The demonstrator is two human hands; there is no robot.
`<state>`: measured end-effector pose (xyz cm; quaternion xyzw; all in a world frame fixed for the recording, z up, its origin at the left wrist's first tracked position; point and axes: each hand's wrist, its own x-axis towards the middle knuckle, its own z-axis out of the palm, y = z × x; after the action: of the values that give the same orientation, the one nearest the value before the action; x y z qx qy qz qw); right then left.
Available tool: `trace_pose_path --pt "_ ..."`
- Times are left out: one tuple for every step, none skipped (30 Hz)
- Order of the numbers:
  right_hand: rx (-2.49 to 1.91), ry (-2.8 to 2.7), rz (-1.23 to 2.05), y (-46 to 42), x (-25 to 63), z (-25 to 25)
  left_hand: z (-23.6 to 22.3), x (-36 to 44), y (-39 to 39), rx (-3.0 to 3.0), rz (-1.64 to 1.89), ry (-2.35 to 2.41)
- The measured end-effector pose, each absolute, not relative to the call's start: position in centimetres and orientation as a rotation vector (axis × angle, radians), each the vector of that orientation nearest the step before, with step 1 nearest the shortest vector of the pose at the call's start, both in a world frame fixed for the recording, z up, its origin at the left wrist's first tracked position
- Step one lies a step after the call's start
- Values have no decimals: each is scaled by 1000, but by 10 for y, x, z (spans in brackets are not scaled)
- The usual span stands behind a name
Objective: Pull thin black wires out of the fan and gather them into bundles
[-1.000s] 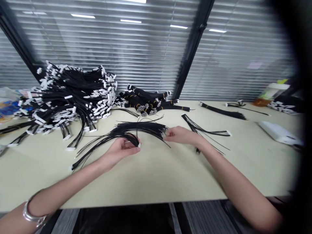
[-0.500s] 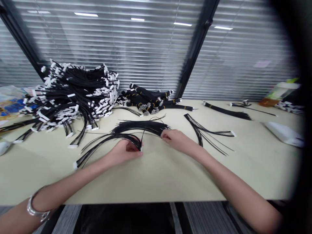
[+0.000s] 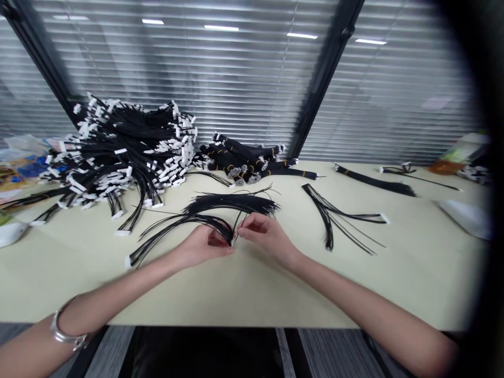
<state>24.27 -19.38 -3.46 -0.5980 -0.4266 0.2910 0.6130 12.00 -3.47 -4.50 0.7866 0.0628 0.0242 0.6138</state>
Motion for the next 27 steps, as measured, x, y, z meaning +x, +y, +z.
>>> trace_pose_path --pt "-1400 -987 631 -193 241 -38 -45 120 -35 1816 52 138" --pt "-1422 -997 608 -192 241 -40 -45 120 -35 1818 47 131" --pt "-1445 -1008 591 -192 241 -41 -45 120 -34 1820 42 125" --pt "-1467 -1015 574 -192 241 -42 -46 120 -34 1821 39 121" --pt "-1485 -1018 553 -192 241 -42 -46 120 -34 1822 37 117" --pt "-1498 -1020 532 -192 241 -42 -46 120 -33 1824 36 113" --pt "-1508 -1023 515 -192 241 -41 -46 120 -33 1826 35 108" --pt "-1513 -1031 505 -192 241 -40 -46 120 -33 1828 34 104" --pt "-1515 -1041 499 -192 240 -40 -46 120 -33 1830 33 100" --pt "-1516 -1049 496 -192 240 -39 -46 120 -33 1832 33 98" --pt "-1519 -1056 490 -192 240 -39 -47 120 -33 1834 33 97" --pt "-1525 -1062 481 -192 239 -39 -47 120 -33 1837 35 96" --pt "-1535 -1066 468 -192 239 -39 -47 119 -33 1840 37 97" --pt "-1547 -1071 454 -192 239 -39 -47 119 -33 1843 40 96" --pt "-1561 -1077 439 -193 238 -39 -47 119 -33 1847 41 97" --pt "-1575 -1084 427 -193 238 -39 -47 119 -33 1851 40 95" --pt "-1586 -1094 419 -193 238 -39 -47 119 -33 1855 39 94" --pt "-1594 -1106 413 -194 237 -39 -47 119 -33 1859 38 92" --pt "-1598 -1118 403 -194 236 -39 -47 119 -32 1862 37 89" --pt "-1601 -1134 392 -194 236 -40 -48 119 -32 1865 38 86" --pt "-1604 -1149 379 -194 235 -40 -48 119 -32 1866 39 81" --pt "-1609 -1161 363 -194 234 -40 -48 119 -32 1868 42 77" --pt "-1616 -1171 344 -194 234 -41 -48 120 -33 1869 45 74" --pt "-1627 -1183 324 -194 233 -41 -48 120 -33 1870 47 71" --pt "-1640 -1196 307 -194 232 -42 -49 120 -34 1872 51 71" --pt "-1653 -1210 291 -194 232 -43 -49 120 -34 1876 56 73" --pt "-1663 -1226 277 -194 231 -43 -49 120 -35 1882 62 78"
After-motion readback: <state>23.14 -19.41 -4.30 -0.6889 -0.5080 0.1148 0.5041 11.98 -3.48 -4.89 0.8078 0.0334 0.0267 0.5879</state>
